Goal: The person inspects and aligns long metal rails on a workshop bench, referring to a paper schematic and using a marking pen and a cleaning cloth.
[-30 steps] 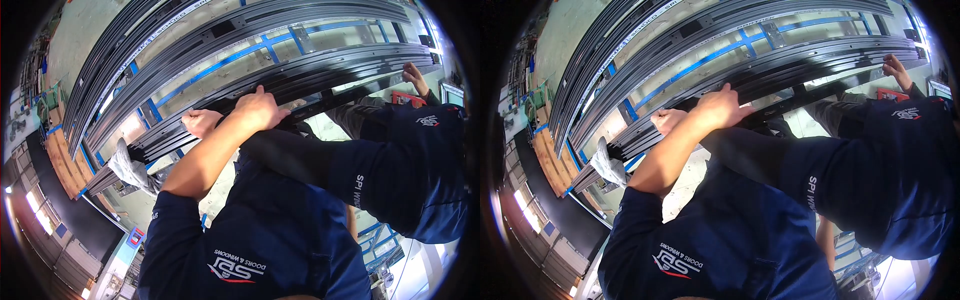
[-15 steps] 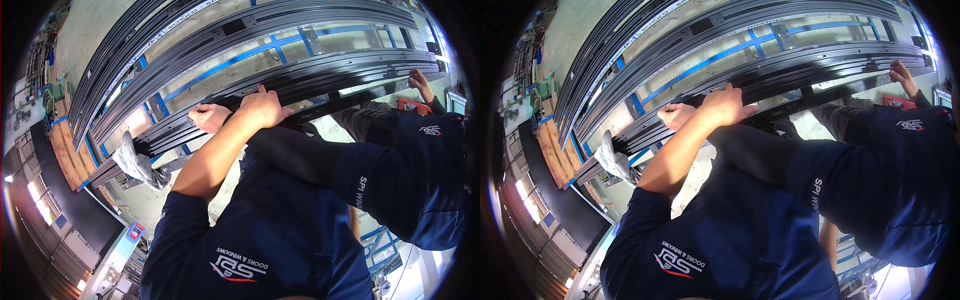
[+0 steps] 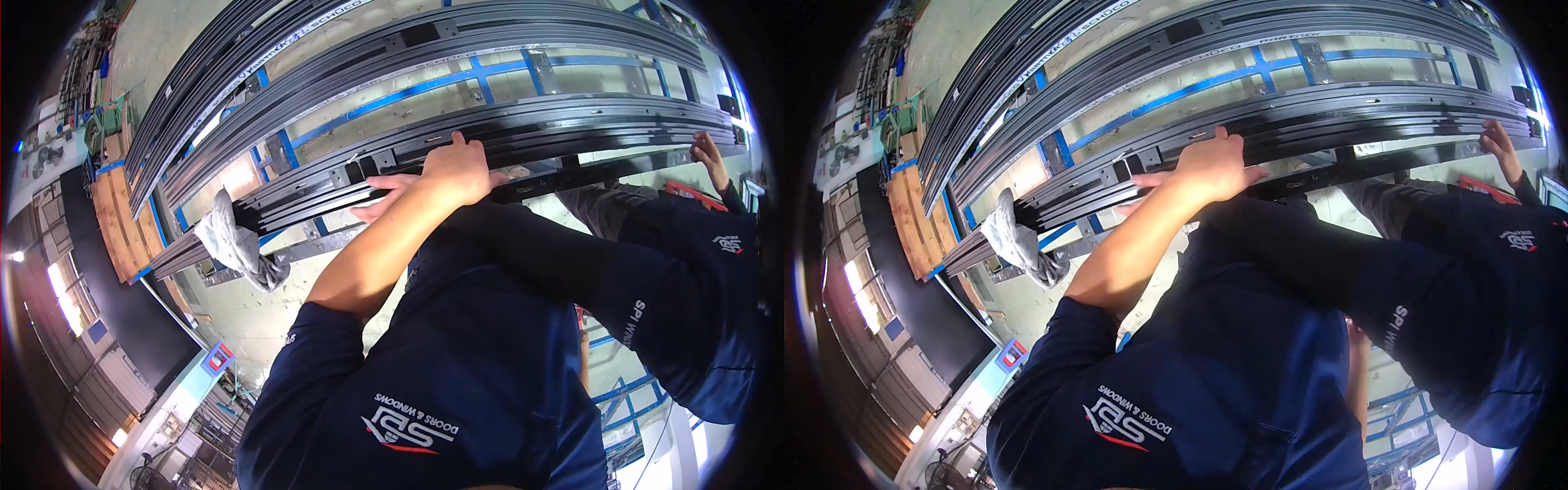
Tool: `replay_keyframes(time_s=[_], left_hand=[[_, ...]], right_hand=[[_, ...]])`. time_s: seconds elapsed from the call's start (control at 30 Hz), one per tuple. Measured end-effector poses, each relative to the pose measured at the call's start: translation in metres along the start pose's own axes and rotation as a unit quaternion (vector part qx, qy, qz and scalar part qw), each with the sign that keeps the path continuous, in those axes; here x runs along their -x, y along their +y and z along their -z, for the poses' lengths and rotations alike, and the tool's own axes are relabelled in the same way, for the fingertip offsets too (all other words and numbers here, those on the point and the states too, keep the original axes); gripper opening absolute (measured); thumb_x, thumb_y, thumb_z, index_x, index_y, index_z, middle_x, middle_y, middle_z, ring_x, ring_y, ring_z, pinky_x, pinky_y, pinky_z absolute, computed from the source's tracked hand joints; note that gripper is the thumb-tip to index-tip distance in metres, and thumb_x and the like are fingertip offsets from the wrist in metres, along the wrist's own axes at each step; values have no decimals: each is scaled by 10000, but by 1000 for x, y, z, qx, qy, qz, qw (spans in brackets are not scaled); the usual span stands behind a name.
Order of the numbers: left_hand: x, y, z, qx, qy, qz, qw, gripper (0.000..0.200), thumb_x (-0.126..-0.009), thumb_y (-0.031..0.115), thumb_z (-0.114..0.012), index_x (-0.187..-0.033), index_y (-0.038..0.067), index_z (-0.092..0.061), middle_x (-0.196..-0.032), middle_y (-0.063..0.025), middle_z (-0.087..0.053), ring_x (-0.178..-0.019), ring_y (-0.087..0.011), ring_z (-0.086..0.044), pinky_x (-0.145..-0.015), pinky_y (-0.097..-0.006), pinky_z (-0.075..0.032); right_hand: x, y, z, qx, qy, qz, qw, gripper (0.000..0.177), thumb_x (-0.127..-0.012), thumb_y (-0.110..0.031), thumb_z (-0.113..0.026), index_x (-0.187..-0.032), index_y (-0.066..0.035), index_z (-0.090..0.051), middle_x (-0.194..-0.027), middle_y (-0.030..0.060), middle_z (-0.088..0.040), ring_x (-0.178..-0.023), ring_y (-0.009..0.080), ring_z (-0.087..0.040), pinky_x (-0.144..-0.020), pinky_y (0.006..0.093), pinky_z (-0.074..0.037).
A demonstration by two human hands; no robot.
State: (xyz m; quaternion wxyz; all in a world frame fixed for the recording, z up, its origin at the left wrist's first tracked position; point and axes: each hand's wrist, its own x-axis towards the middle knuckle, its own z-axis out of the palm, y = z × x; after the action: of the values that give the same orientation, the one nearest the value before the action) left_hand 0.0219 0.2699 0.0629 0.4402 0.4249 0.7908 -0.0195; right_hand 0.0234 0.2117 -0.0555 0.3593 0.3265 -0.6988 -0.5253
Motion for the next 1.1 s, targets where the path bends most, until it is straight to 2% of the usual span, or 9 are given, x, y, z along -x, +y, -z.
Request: replay_keyframes(time_s=[0.17, 0.23, 0.47, 0.6, 0.7, 0.73, 0.8, 0.87, 1.1], left_hand=[[32, -45, -25, 159, 385, -86, 905, 437, -822, 247, -782, -1187, 59, -631, -1098, -159, -665, -989, -344, -676, -845, -448, -542], [47, -88, -29, 132, 476, -54, 868, 415, -783, 143, -805, -1159, 82, -643, -1019, -128, -656, -929, -317, -658, -820, -427, -526], [80, -197, -66, 109, 509, 48, 852, 429, -776, 97, -829, -1162, 81, -642, -963, -90, -632, -862, -255, -619, -803, -378, -520], [69, -201, -77, 196, 506, 25, 840, 386, -771, 108, -841, -1112, 73, -664, -928, -78, -647, -852, -240, -614, -799, -363, -518], [58, -199, -87, 204, 521, 12, 829, 355, -770, 113, -845, -1081, 73, -678, -896, -70, -652, -848, -232, -610, -805, -364, -508], [54, -198, -91, 189, 536, 9, 823, 342, -771, 115, -846, -1070, 75, -684, -885, -66, -654, -849, -228, -608, -809, -367, -501], [45, -204, -99, 167, 567, -10, 807, 335, -785, 171, -853, -1069, 91, -695, -869, -52, -657, -853, -220, -602, -823, -384, -455], [37, -202, -104, 190, 571, -10, 798, 315, -819, 185, -843, -1083, 82, -705, -826, -45, -645, -791, -208, -593, -795, -391, -446], [35, -199, -103, 150, 564, 7, 812, 218, -929, 185, -744, -1130, 105, -717, -834, -30, -597, -783, -209, -542, -765, -377, -429]], right_hand=[[-110, 53, -42, -18, 22, 60, 998, 757, -969, -438, -628, -1499, 22, -346, -1401, 183, -451, -1350, 264, -410, -1164, 362, -328], [136, 15, 22, -26, 25, 80, 996, 781, -983, -430, -616, -1517, 52, -313, -1410, 210, -438, -1352, 269, -405, -1164, 353, -330], [291, 88, 14, 201, 46, 221, 953, 816, -996, -416, -602, -1533, 101, -268, -1531, 252, -352, -1461, 287, -310, -1229, 333, -249], [390, 36, 172, 437, 207, 540, 689, 628, -984, -397, -625, -1409, 21, -428, -1341, 191, -420, -1202, 214, -431, -1024, 345, -342], [348, -14, 443, 339, 492, 755, 272, 248, -1010, -316, -618, -1137, -127, -716, -726, -4, -601, -584, 106, -526, -492, 298, -438], [362, -29, 456, 335, 492, 757, 269, 248, -1010, -316, -618, -1137, -127, -716, -726, -4, -601, -584, 106, -526, -492, 298, -438], [372, -33, 455, 380, 778, 499, 31, 426, -1016, -510, -501, -1262, -197, -654, -926, 65, -752, -820, 200, -716, -731, 414, -549], [345, 5, 436, 367, 595, 707, 108, 300, -1005, -351, -604, -905, -88, -711, -639, 31, -645, -575, 140, -585, -556, 375, -469], [335, 30, 401, 283, 387, 832, 280, 462, -998, -591, -531, -970, -144, -640, -592, -47, -436, -438, 76, -359, -392, 258, -254]])
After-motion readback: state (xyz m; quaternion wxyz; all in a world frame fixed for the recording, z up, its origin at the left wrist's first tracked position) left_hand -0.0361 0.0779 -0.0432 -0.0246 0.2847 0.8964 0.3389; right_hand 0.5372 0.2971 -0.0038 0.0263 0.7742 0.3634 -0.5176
